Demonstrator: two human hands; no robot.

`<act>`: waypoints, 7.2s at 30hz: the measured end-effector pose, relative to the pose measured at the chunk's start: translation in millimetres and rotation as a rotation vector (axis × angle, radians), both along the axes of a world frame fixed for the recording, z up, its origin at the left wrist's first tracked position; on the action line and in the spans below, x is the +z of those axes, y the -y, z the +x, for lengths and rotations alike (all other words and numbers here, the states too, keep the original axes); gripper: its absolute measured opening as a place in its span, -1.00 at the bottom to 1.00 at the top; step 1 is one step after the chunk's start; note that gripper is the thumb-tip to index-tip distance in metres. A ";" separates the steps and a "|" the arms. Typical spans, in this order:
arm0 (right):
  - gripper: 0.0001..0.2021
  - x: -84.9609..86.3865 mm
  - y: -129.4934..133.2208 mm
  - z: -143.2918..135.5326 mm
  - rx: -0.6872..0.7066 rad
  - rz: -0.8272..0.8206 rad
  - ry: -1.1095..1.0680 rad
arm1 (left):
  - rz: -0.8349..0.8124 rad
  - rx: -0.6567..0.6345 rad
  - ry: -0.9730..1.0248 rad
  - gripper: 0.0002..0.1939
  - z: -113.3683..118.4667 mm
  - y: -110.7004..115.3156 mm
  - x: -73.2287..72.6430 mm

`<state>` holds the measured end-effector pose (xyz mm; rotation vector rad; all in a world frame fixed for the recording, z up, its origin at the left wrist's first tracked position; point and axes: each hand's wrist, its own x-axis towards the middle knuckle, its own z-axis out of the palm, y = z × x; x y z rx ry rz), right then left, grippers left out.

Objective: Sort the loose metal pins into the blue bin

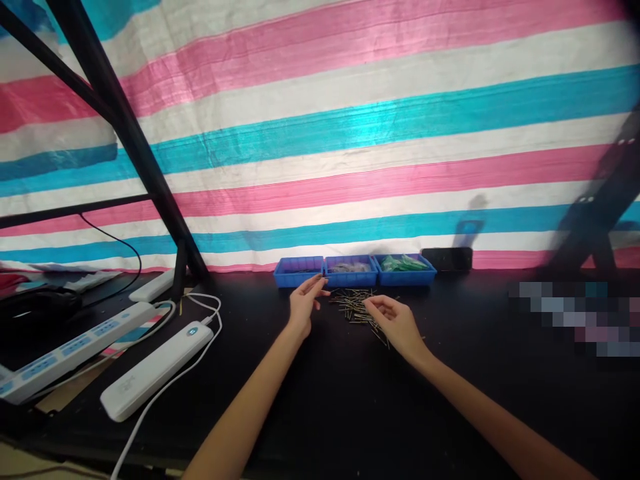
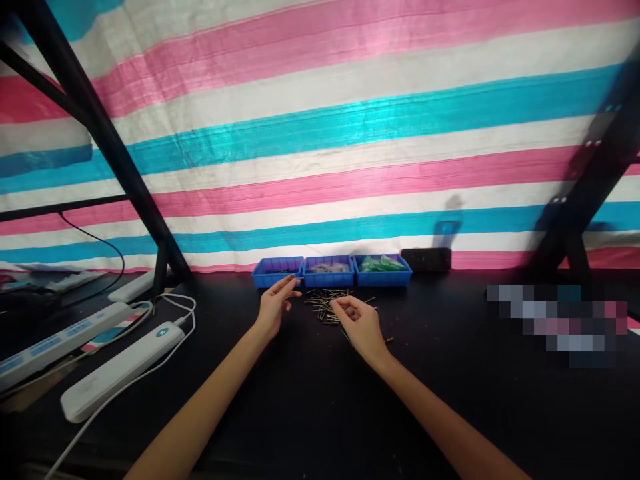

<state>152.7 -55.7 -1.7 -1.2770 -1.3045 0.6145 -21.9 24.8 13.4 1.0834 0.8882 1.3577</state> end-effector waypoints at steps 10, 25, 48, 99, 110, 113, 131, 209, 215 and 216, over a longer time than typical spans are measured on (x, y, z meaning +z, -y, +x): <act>-0.72 2.1 8.5 -5.9 0.000 0.122 0.202 | -0.021 0.078 0.061 -0.50 -33.4 -30.7 -4.6; -0.81 4.0 7.2 -1.6 0.018 0.132 0.485 | 0.052 -0.097 -0.029 -0.33 -37.4 -33.9 2.0; -0.69 17.0 -7.0 85.5 -0.483 -0.381 0.852 | 1.006 -0.786 -1.118 -0.50 44.5 96.2 -1.3; -0.73 -2.3 -9.7 53.1 -0.203 -0.182 0.854 | 1.008 -0.406 -1.180 -0.80 42.8 78.5 -11.6; -0.68 19.6 -3.6 66.8 -0.387 -0.436 0.887 | 0.931 -0.197 -1.175 -0.83 44.5 74.3 -12.4; -0.56 28.9 0.2 71.9 -0.393 -0.553 0.934 | 0.924 -0.257 -1.176 -0.84 43.6 74.3 -12.0; -0.48 31.0 9.5 103.4 0.359 -0.846 0.573 | 0.975 -0.431 -1.168 -0.73 42.1 76.7 -13.5; -0.79 18.0 12.2 17.1 -0.053 0.174 0.694 | 0.424 0.063 -0.499 -0.79 41.5 54.2 -17.6; -0.76 17.8 14.6 14.0 -0.031 0.288 0.708 | 0.564 0.053 -0.719 -0.90 42.3 61.2 -17.4; -0.76 17.1 14.4 14.2 -0.030 0.310 0.720 | 0.578 0.041 -0.738 -0.90 42.6 62.4 -17.0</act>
